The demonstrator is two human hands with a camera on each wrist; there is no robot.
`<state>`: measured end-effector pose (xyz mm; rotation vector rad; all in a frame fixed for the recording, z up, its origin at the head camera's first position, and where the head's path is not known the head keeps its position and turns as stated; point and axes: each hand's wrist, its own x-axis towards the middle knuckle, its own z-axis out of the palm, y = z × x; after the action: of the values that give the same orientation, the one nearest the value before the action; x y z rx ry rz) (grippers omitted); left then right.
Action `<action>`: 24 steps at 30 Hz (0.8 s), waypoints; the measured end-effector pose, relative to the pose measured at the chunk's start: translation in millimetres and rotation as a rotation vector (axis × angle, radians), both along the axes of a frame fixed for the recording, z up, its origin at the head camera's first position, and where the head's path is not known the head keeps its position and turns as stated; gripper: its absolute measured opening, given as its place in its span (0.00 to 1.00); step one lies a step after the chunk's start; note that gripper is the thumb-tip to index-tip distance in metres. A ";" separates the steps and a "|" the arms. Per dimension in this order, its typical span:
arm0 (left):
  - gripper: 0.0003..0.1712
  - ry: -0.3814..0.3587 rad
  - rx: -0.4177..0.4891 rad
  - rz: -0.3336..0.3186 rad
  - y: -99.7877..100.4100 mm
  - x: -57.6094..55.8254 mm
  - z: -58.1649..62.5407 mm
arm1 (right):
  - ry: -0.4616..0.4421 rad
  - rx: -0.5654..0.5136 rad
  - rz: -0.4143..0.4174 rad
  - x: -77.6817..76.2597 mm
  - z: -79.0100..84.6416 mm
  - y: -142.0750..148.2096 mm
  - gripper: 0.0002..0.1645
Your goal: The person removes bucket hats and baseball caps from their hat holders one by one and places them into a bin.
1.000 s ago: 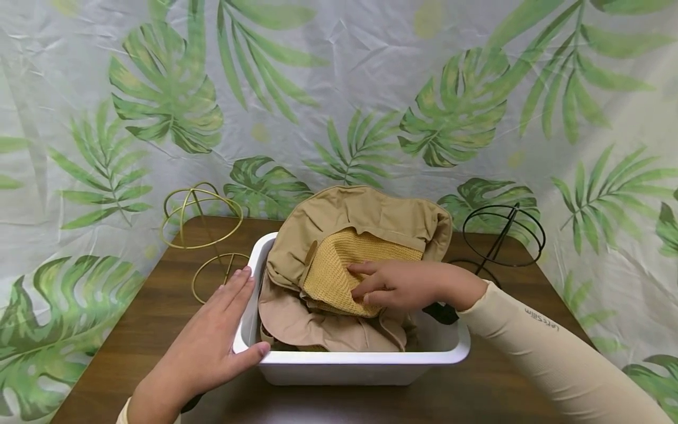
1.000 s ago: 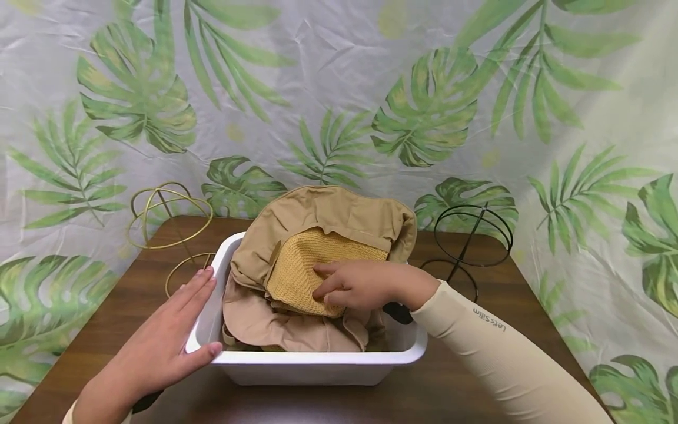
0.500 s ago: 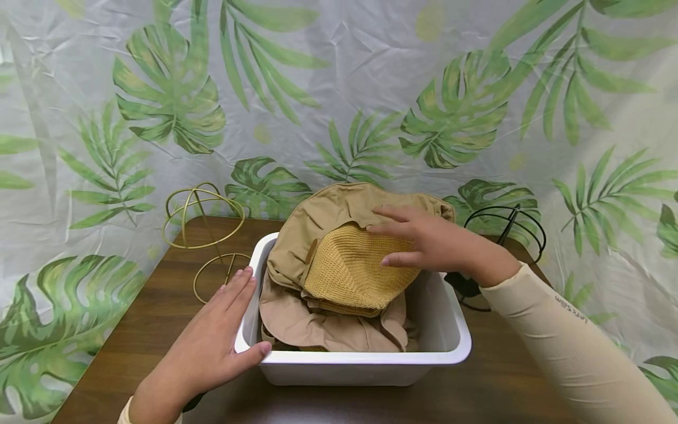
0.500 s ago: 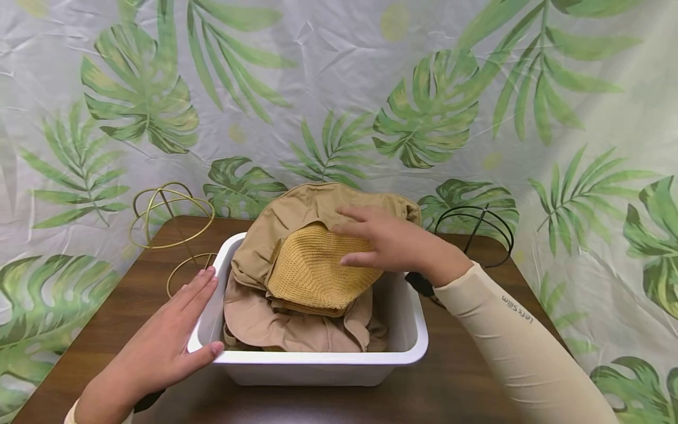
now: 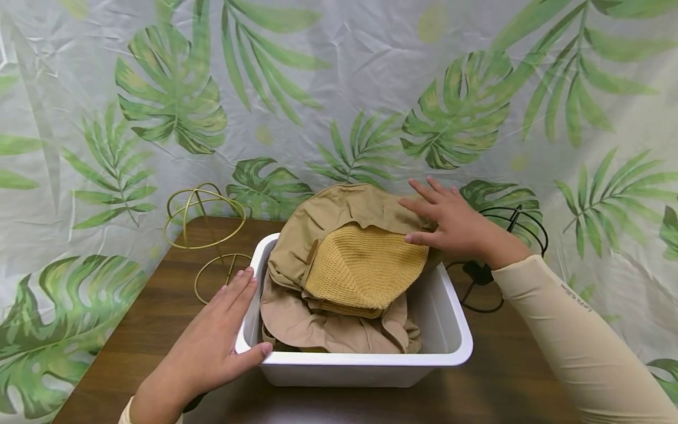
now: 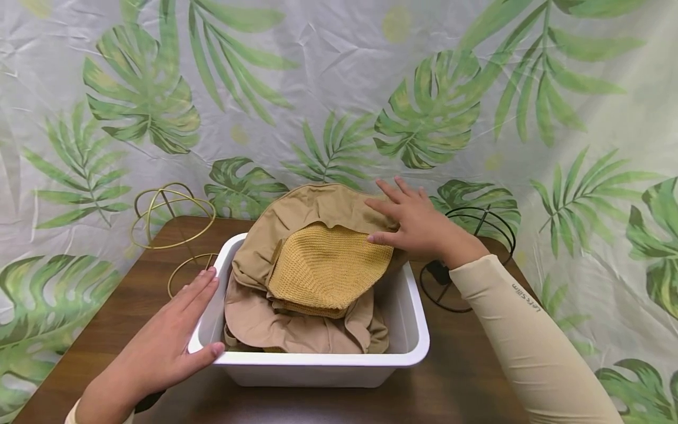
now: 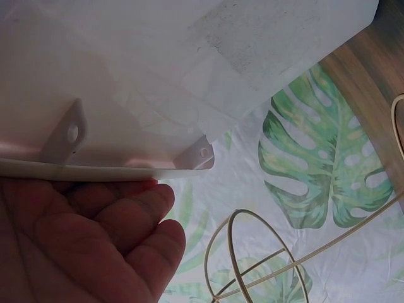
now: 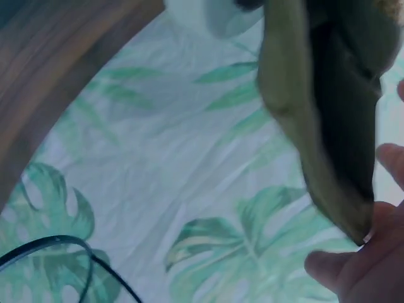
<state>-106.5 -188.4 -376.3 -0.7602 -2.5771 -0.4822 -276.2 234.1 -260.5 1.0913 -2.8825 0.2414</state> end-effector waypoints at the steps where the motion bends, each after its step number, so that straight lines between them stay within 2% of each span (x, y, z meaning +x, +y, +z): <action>1: 0.55 0.001 -0.001 0.001 0.1 -0.2 -0.2 | -0.018 -0.010 -0.009 -1.6 -1.1 1.5 0.46; 4: 0.54 0.009 0.000 -0.002 0.2 -0.9 -1.1 | -0.073 -0.034 -0.008 -4.8 -5.7 3.2 0.48; 7: 0.54 0.018 0.007 -0.008 -0.2 -1.6 -2.2 | -0.107 -0.038 0.047 -4.4 -11.0 -0.2 0.51; 10: 0.54 0.031 0.013 -0.018 -0.3 -2.3 -2.8 | -0.094 -0.028 0.113 -1.0 -14.8 -8.4 0.54; 17: 0.53 0.040 0.019 -0.025 0.4 -2.2 -3.2 | -0.077 0.028 0.238 17.9 -16.2 -31.7 0.57; 24: 0.54 0.033 0.014 -0.021 -0.8 -2.2 -3.4 | -0.083 0.138 0.297 38.3 -14.9 -48.2 0.58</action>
<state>-108.7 -189.1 -379.7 -0.7842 -2.5351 -0.4893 -237.9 185.9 -275.4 1.5702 -2.8334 0.1021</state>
